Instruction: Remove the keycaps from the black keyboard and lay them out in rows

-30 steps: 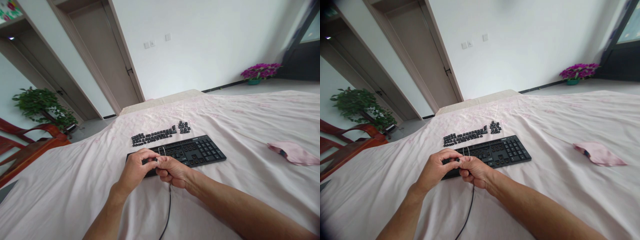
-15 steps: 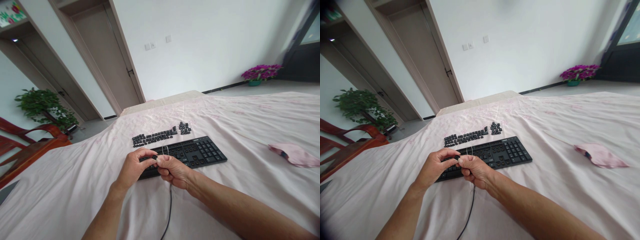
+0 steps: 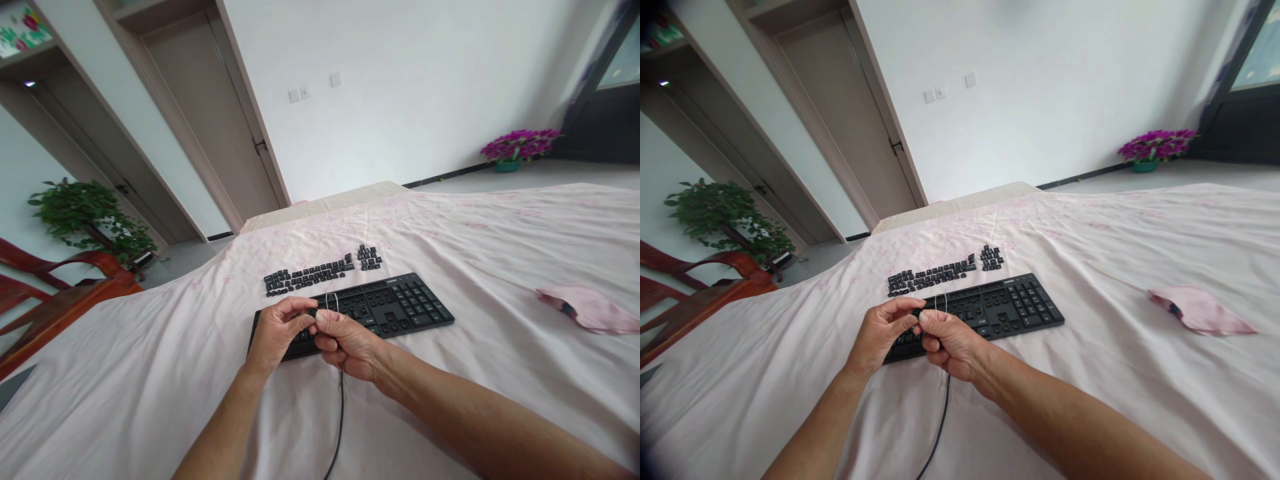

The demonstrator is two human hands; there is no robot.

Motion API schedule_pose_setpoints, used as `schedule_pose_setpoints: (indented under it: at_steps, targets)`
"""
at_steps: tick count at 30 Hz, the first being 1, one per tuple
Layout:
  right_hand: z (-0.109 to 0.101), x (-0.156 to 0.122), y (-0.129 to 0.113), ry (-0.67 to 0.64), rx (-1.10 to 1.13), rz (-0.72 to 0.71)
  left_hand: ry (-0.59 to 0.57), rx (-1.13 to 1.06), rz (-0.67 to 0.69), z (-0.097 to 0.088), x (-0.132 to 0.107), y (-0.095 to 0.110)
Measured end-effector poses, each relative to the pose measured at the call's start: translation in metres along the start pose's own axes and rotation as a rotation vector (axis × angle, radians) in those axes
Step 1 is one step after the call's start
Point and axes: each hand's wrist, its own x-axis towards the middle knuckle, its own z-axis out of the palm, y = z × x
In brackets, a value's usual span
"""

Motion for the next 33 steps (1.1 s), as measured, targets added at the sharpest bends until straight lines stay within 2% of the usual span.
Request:
schedule_pose_setpoints:
  at_steps: [5, 11, 16, 23, 29, 33]
  targets:
    - [0.001, 0.000, 0.000, 0.066, -0.057, -0.015, 0.035, 0.209, 0.181, -0.005, 0.001, 0.003]
    - [0.002, 0.002, -0.002, 0.130, -0.107, -0.008, 0.003, 0.405, 0.296, -0.012, -0.001, 0.012]
    - [0.006, 0.000, -0.004, 0.198, -0.033, 0.017, 0.050, 0.444, 0.370, -0.011, 0.000, 0.005]
    - [0.014, 0.000, -0.009, 0.178, -0.012, 0.006, 0.152, 0.439, 0.435, -0.006, -0.002, 0.003]
    - [0.019, -0.001, -0.015, 0.260, -0.187, -0.018, 0.191, 0.504, 0.577, -0.007, -0.004, 0.005]
    - [0.025, 0.002, -0.023, 0.277, -0.436, -0.057, 0.253, 0.506, 0.574, -0.007, -0.004, 0.000]
